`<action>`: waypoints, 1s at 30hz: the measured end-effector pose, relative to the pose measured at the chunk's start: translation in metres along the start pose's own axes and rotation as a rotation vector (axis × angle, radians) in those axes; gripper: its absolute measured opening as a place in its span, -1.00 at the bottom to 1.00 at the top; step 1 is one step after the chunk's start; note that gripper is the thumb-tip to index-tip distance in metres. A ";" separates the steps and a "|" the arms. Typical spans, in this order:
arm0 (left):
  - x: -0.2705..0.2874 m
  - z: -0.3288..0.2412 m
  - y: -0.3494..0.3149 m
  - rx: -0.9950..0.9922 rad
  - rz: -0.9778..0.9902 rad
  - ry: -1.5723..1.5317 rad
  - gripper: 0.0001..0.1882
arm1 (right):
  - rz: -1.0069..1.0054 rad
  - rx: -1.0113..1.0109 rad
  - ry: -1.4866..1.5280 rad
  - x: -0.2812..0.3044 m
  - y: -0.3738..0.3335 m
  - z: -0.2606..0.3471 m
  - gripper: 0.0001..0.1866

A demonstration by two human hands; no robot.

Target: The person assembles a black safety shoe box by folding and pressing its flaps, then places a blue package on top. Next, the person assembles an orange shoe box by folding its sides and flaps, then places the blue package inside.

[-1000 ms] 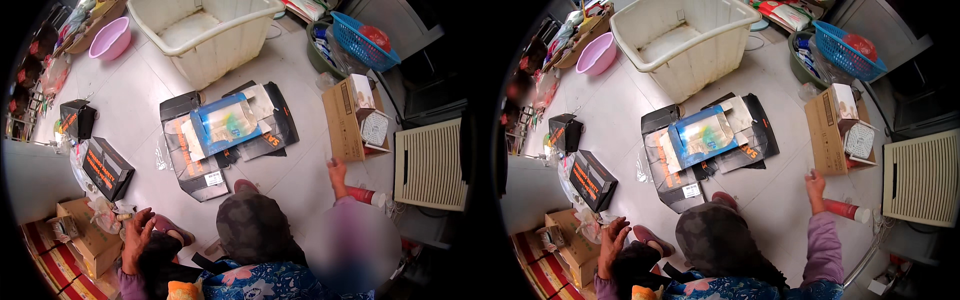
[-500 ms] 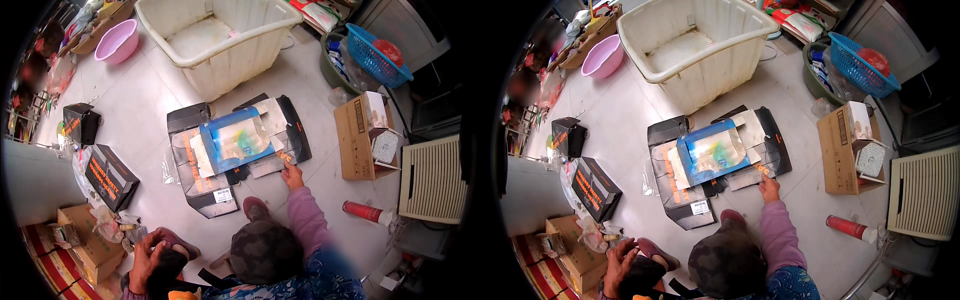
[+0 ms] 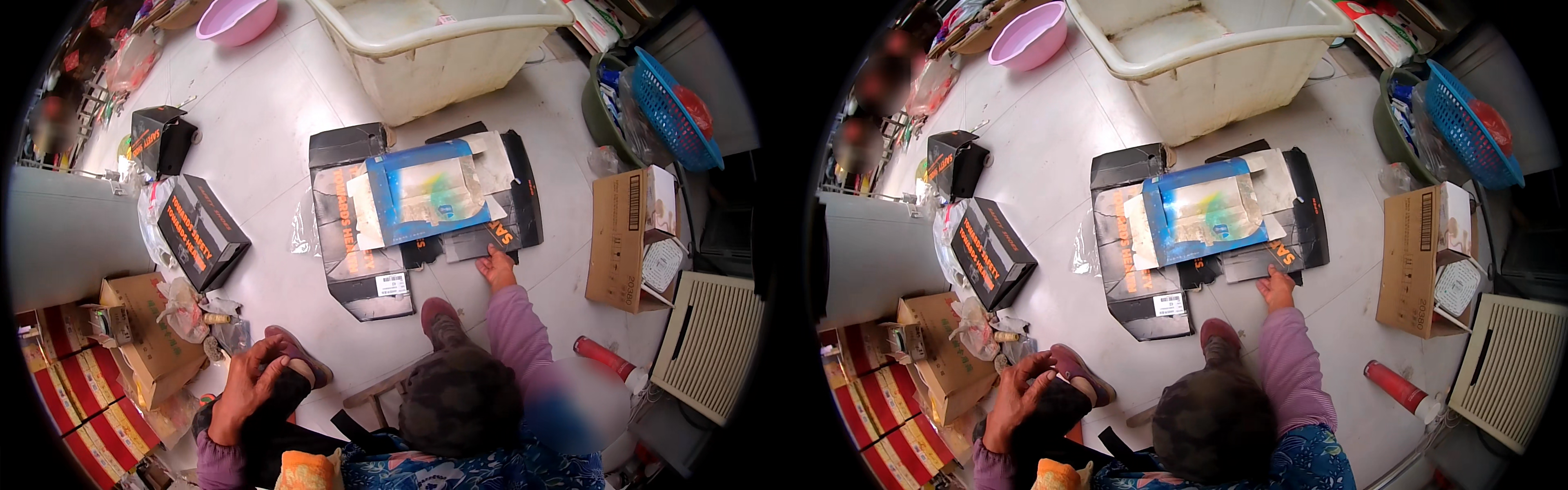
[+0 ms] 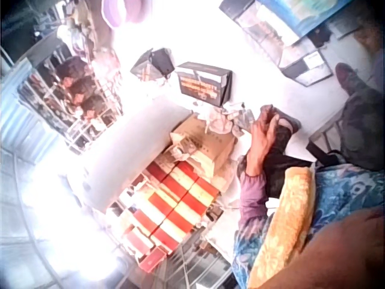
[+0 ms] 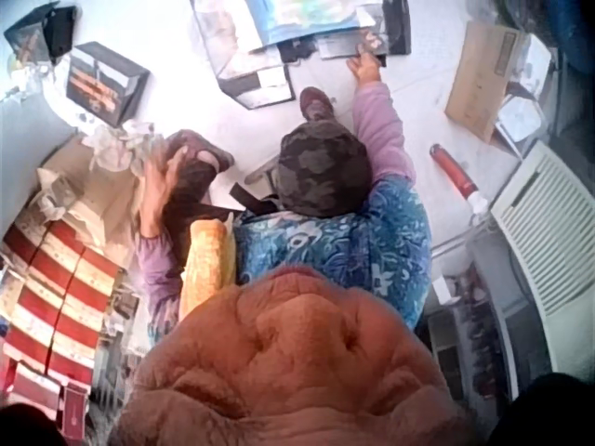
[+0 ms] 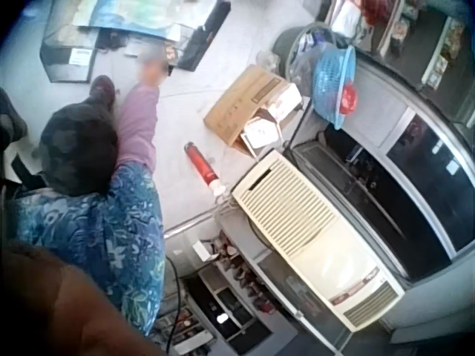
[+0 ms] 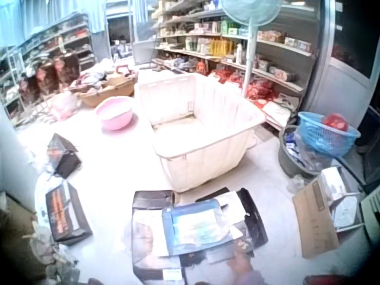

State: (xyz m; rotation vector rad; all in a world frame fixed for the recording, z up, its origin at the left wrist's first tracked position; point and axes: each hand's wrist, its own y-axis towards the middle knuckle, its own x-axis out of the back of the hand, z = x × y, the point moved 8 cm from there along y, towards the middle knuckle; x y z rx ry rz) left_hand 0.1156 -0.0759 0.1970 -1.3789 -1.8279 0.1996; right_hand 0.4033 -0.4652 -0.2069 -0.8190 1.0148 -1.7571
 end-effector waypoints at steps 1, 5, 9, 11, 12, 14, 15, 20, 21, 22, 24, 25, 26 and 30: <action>0.001 0.003 0.000 0.023 -0.012 -0.022 -0.64 | -0.020 0.028 0.024 -0.001 0.002 0.000 -0.77; 0.003 0.004 0.001 0.004 0.007 0.002 -0.63 | -0.059 0.099 0.108 -0.002 0.006 0.004 -0.77; 0.006 0.002 0.000 -0.006 -0.002 -0.047 -0.62 | -0.081 0.246 0.210 0.021 0.013 0.048 -0.78; 0.006 0.001 -0.003 -0.015 -0.014 -0.049 -0.62 | -0.214 0.346 0.100 0.054 0.017 0.092 -0.75; 0.007 0.001 -0.004 -0.008 -0.021 -0.050 -0.62 | -0.199 0.394 0.109 0.069 0.020 0.111 -0.76; 0.009 0.000 -0.007 -0.025 -0.050 -0.042 -0.63 | -0.220 0.465 0.143 0.098 0.025 0.142 -0.82; 0.008 -0.001 -0.008 -0.037 -0.029 -0.035 -0.63 | -0.274 0.492 0.167 0.116 0.025 0.151 -0.86; 0.011 -0.012 -0.015 -0.142 -0.040 0.015 -0.63 | -0.196 0.446 0.140 0.154 0.015 0.160 -0.91; 0.012 -0.014 -0.018 -0.151 -0.043 0.032 -0.63 | -0.137 0.457 0.092 0.152 0.005 0.155 -0.90; 0.014 -0.022 -0.021 -0.224 -0.080 0.099 -0.64 | -0.203 0.445 -0.116 0.149 -0.005 0.146 -0.87; 0.016 -0.029 -0.027 -0.285 -0.096 0.120 -0.64 | -0.147 0.476 -0.307 0.124 -0.034 0.120 -0.81; 0.018 -0.031 -0.029 -0.290 -0.108 0.142 -0.63 | -0.018 0.476 -0.303 0.105 -0.052 0.090 -0.77; 0.018 -0.029 -0.033 -0.256 -0.079 0.118 -0.62 | 0.084 0.470 -0.322 0.088 -0.074 0.065 -0.76; 0.027 -0.038 -0.044 -0.402 -0.193 0.312 -0.66 | 0.616 0.244 -0.551 0.024 -0.180 -0.035 -0.57</action>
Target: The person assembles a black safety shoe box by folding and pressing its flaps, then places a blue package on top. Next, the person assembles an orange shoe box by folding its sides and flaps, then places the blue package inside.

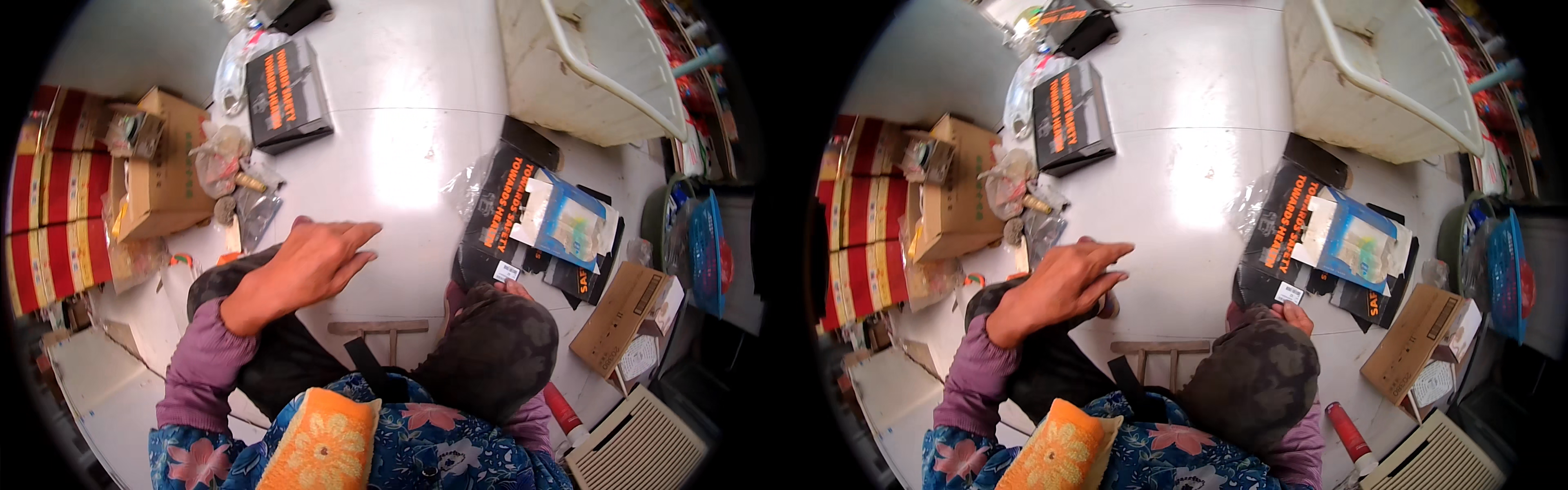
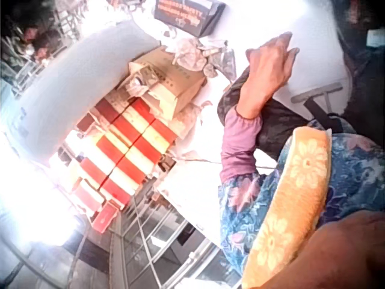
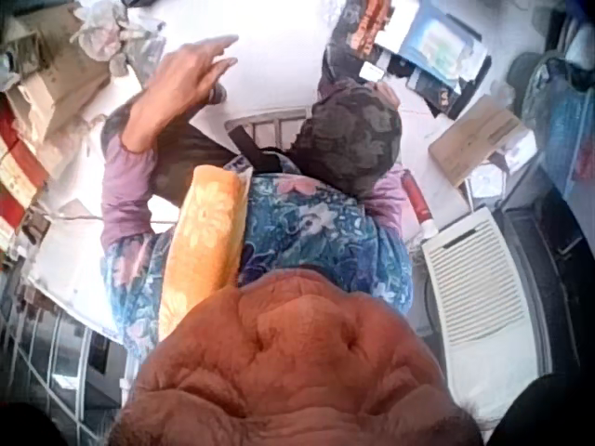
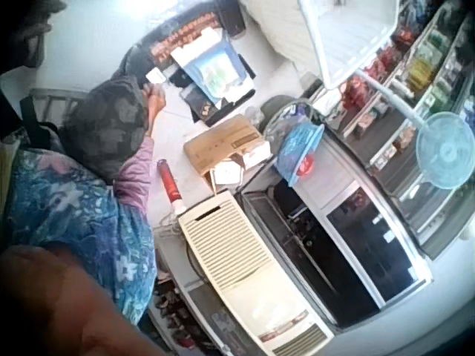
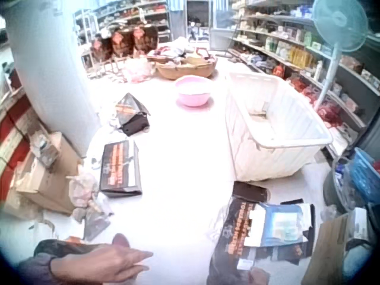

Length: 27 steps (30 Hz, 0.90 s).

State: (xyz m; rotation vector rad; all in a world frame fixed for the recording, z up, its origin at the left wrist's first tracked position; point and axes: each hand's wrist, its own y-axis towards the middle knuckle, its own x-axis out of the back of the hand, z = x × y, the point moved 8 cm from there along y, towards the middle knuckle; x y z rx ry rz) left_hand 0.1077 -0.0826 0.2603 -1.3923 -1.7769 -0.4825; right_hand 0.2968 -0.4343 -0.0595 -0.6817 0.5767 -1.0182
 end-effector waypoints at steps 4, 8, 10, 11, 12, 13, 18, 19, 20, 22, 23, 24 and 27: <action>0.020 0.016 -0.007 -0.001 -0.173 0.084 -0.68 | 0.265 -0.022 -0.080 -0.066 -0.050 0.031 -0.56; 0.032 0.026 -0.019 -0.007 -0.307 0.086 -0.71 | 0.251 0.125 -0.130 -0.080 -0.074 0.089 -0.55; 0.029 0.026 -0.022 -0.030 -0.309 0.047 -0.78 | 0.248 0.176 -0.165 -0.085 -0.089 0.108 -0.55; 0.028 0.025 -0.022 -0.049 -0.303 0.046 -0.78 | 0.243 0.190 -0.185 -0.086 -0.097 0.113 -0.55; 0.030 0.021 -0.025 -0.078 -0.365 0.066 -0.77 | 0.241 0.201 -0.203 -0.089 -0.106 0.117 -0.54; 0.029 0.022 -0.023 -0.071 -0.351 0.052 -0.79 | 0.234 0.207 -0.220 -0.089 -0.114 0.118 -0.54; 0.043 0.023 -0.028 -0.097 -0.505 -0.006 -0.89 | 0.206 0.193 -0.312 -0.094 -0.142 0.112 -0.53; 0.047 0.024 -0.031 -0.098 -0.548 -0.019 -0.89 | 0.205 0.188 -0.333 -0.097 -0.144 0.109 -0.53; 0.051 0.025 -0.033 -0.106 -0.589 -0.035 -0.89 | 0.205 0.182 -0.347 -0.099 -0.147 0.107 -0.52; 0.056 0.028 -0.038 -0.109 -0.650 -0.072 -0.89 | 0.215 0.170 -0.381 -0.107 -0.148 0.102 -0.52; 0.057 0.030 -0.040 -0.099 -0.667 -0.087 -0.89 | 0.225 0.167 -0.396 -0.113 -0.147 0.100 -0.52; 0.059 0.033 -0.044 -0.071 -0.698 -0.088 -0.88 | 0.236 0.161 -0.412 -0.119 -0.146 0.099 -0.51; 0.066 0.033 -0.066 -0.076 -0.824 -0.116 -0.84 | 0.284 0.137 -0.446 -0.143 -0.138 0.093 -0.51</action>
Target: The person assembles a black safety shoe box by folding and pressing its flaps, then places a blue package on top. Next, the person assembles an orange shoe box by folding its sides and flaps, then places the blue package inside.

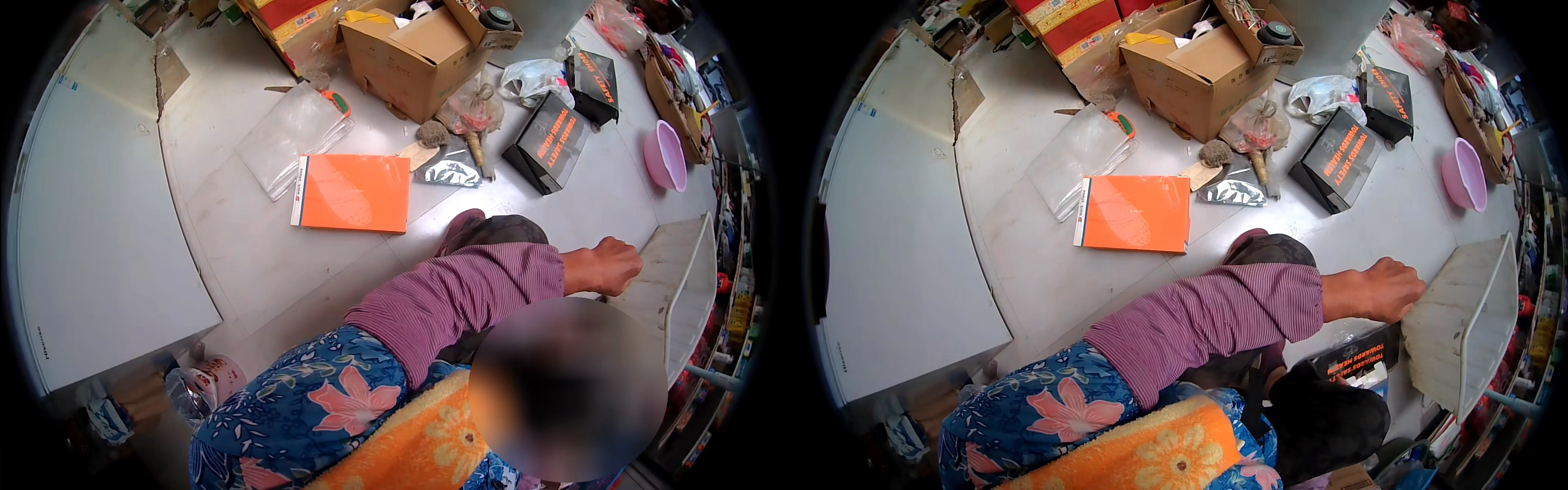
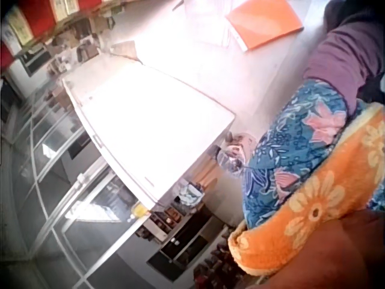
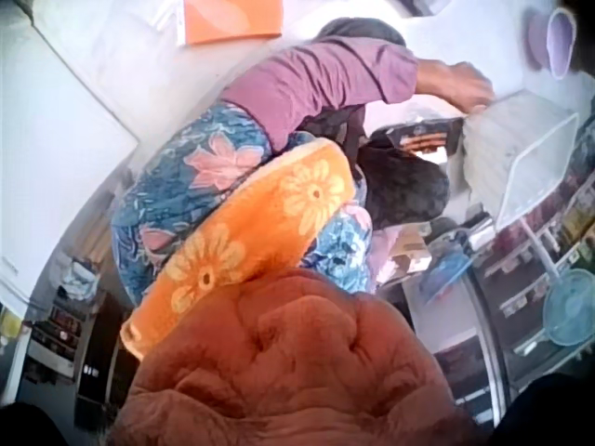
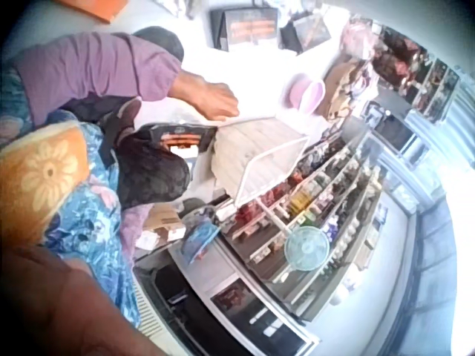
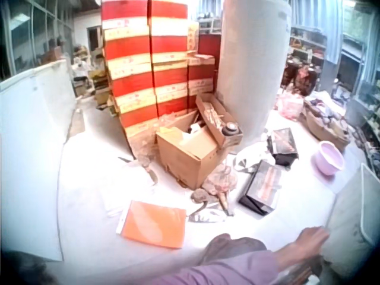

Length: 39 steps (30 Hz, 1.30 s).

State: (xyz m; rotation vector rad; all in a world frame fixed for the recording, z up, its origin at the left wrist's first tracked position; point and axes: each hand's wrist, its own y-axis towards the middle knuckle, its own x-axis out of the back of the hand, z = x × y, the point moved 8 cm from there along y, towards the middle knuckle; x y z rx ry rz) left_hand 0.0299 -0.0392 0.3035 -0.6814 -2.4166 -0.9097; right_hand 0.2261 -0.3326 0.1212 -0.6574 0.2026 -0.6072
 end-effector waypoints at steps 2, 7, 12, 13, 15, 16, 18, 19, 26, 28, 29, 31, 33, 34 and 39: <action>0.015 0.001 -0.006 0.026 0.022 -0.019 -0.82 | 0.058 -0.017 -0.027 -0.017 0.013 0.002 -0.50; 0.092 0.020 -0.034 0.178 -0.149 -0.015 -0.78 | 0.253 -0.073 -0.093 -0.076 0.069 0.006 -0.49; 0.204 0.090 -0.127 0.405 -0.753 -0.284 -0.69 | 0.457 -0.145 -0.161 -0.140 0.119 -0.005 -0.48; 0.215 0.113 -0.160 0.497 -0.820 -0.466 -0.65 | 0.486 -0.153 -0.171 -0.150 0.124 -0.007 -0.47; 0.235 0.135 -0.254 0.684 -1.009 -0.375 -0.61 | 0.525 -0.168 -0.185 -0.165 0.128 -0.009 -0.47; 0.234 0.139 -0.304 0.810 -1.072 -0.246 -0.61 | 0.542 -0.176 -0.196 -0.169 0.128 -0.010 -0.47; 0.209 0.136 -0.404 1.120 -0.979 -0.054 -0.60 | 0.574 -0.184 -0.205 -0.178 0.128 -0.009 -0.46; 0.195 0.122 -0.444 1.188 -0.870 0.190 -0.61 | 0.584 -0.176 -0.208 -0.180 0.128 -0.008 -0.46; 0.101 0.025 -0.620 1.572 -0.810 0.051 -0.64 | 0.569 -0.145 -0.204 -0.155 0.122 -0.004 -0.44; 0.117 0.034 -0.626 1.547 -0.804 0.027 -0.62 | 0.555 -0.142 -0.207 -0.142 0.119 -0.003 -0.43; 0.127 0.044 -0.627 1.532 -0.825 0.010 -0.61 | 0.547 -0.146 -0.218 -0.138 0.119 -0.002 -0.43; 0.138 0.067 -0.628 1.528 -0.828 -0.018 -0.57 | 0.534 -0.156 -0.252 -0.132 0.121 -0.001 -0.43; 0.154 0.092 -0.617 1.440 -0.826 0.044 -0.58 | 0.524 -0.176 -0.286 -0.132 0.128 0.001 -0.42; 0.164 0.107 -0.610 1.406 -0.847 0.062 -0.58 | 0.519 -0.184 -0.305 -0.134 0.133 0.002 -0.42; 0.201 0.161 -0.558 1.326 -0.693 0.270 -0.56 | 0.498 -0.287 -0.422 -0.140 0.162 -0.005 -0.41</action>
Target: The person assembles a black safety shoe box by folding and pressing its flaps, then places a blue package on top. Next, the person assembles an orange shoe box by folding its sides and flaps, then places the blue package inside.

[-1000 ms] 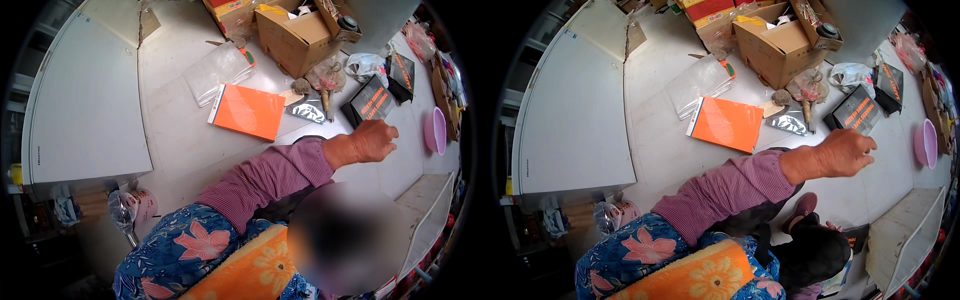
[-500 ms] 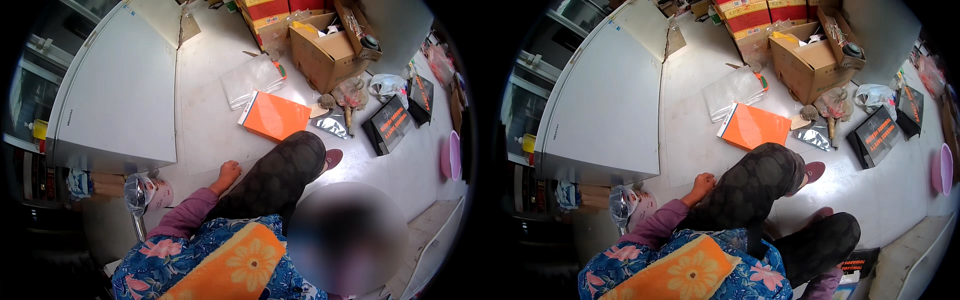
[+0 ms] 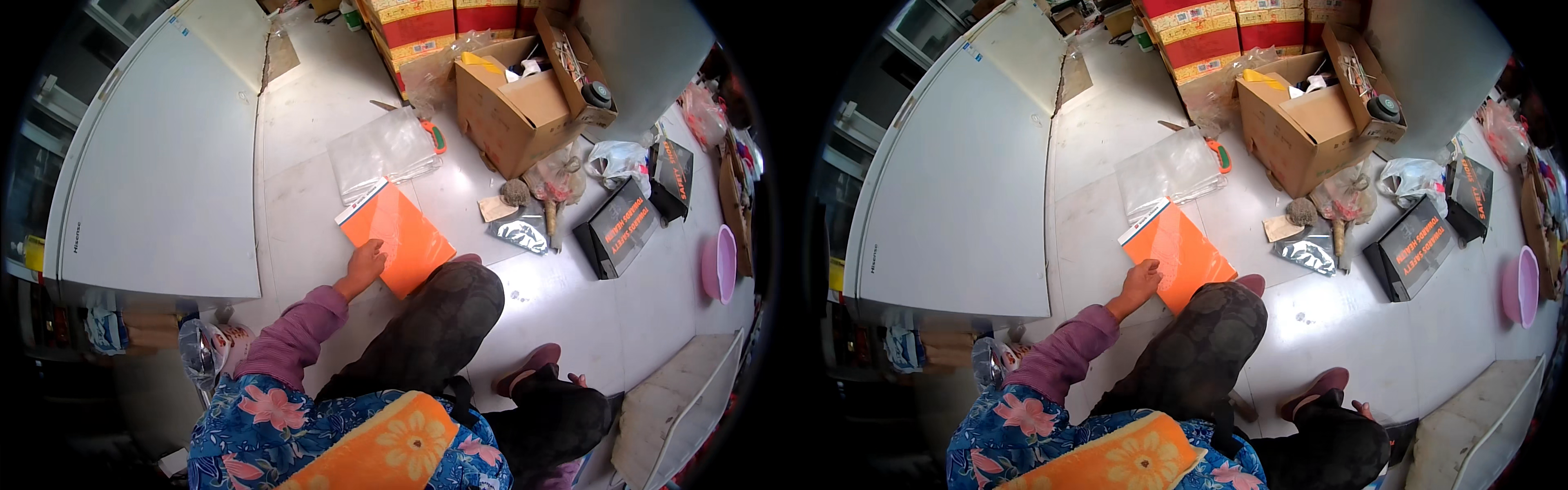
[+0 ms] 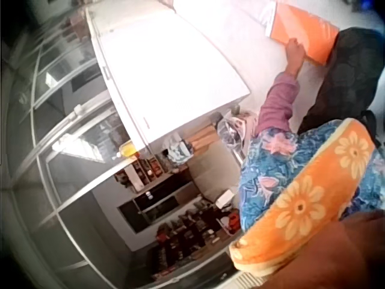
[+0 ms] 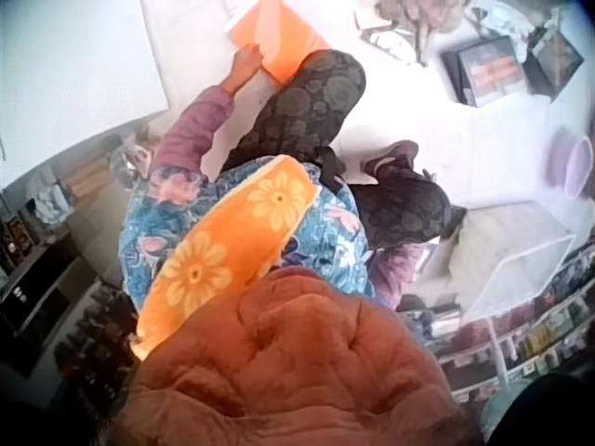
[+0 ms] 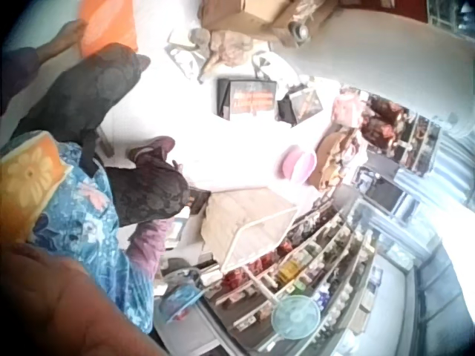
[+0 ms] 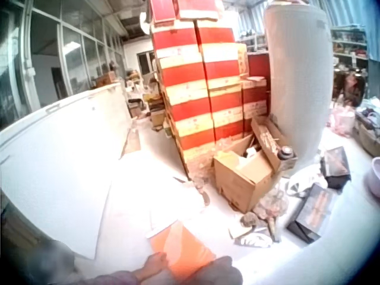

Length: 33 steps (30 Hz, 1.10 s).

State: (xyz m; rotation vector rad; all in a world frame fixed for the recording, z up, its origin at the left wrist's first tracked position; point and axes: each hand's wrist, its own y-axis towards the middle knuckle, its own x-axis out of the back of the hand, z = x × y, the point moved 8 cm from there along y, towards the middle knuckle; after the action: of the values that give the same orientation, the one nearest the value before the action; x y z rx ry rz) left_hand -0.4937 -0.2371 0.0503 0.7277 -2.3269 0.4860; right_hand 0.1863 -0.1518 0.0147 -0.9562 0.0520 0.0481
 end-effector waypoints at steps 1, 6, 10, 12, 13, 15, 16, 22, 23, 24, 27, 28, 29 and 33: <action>-0.006 -0.009 0.014 -0.028 0.032 0.051 -0.52 | 0.000 -0.037 -0.026 0.001 0.005 -0.002 -0.40; -0.050 -0.034 0.076 0.035 0.053 0.249 -0.18 | -0.091 0.061 -0.443 -0.003 0.017 0.012 -0.31; -0.059 -0.006 0.100 0.328 -0.071 0.116 0.05 | -0.071 0.129 -0.525 -0.020 0.005 0.026 -0.38; -0.035 0.015 0.099 0.446 -0.264 0.185 0.11 | -0.051 0.114 -0.550 -0.026 0.000 0.034 -0.43; -0.025 0.030 0.096 0.521 -0.290 0.202 0.15 | -0.054 0.091 -0.589 -0.026 -0.002 0.039 -0.45; 0.005 0.057 0.089 0.598 -0.365 0.211 0.21 | -0.028 0.054 -0.674 -0.031 -0.001 0.051 -0.48; 0.019 0.070 0.090 0.635 -0.397 0.214 0.24 | 0.002 0.044 -0.720 -0.034 0.001 0.061 -0.49; 0.037 0.111 0.132 0.565 -0.115 0.193 0.11 | 0.267 0.185 -1.278 -0.103 0.050 0.131 -0.51; 0.030 0.116 0.138 0.546 -0.050 0.070 0.01 | 0.300 0.275 -1.318 -0.124 0.056 0.141 -0.53; 0.021 0.120 0.141 0.529 0.019 -0.051 -0.08 | 0.334 0.361 -1.357 -0.147 0.061 0.149 -0.55; 0.022 0.130 0.146 0.515 -0.070 -0.027 -0.34 | 0.468 0.334 -1.220 -0.214 0.078 0.150 -0.55; 0.025 0.134 0.143 0.558 -0.120 0.021 -0.42 | 0.446 0.193 -1.185 -0.229 0.087 0.141 -0.52; 0.026 0.126 0.145 0.472 -0.158 -0.010 -0.43 | 0.525 0.144 -1.041 -0.256 0.091 0.133 -0.49; 0.039 0.070 0.141 0.224 -0.265 -0.030 -0.51 | 0.559 0.027 -0.714 -0.351 0.108 0.092 -0.30</action>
State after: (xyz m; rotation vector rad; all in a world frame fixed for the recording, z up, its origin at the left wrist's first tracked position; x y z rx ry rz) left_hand -0.6376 -0.1781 0.0048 1.1385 -2.1813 0.6233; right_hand -0.1686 -0.0208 0.0030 -0.8286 -0.3403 0.8960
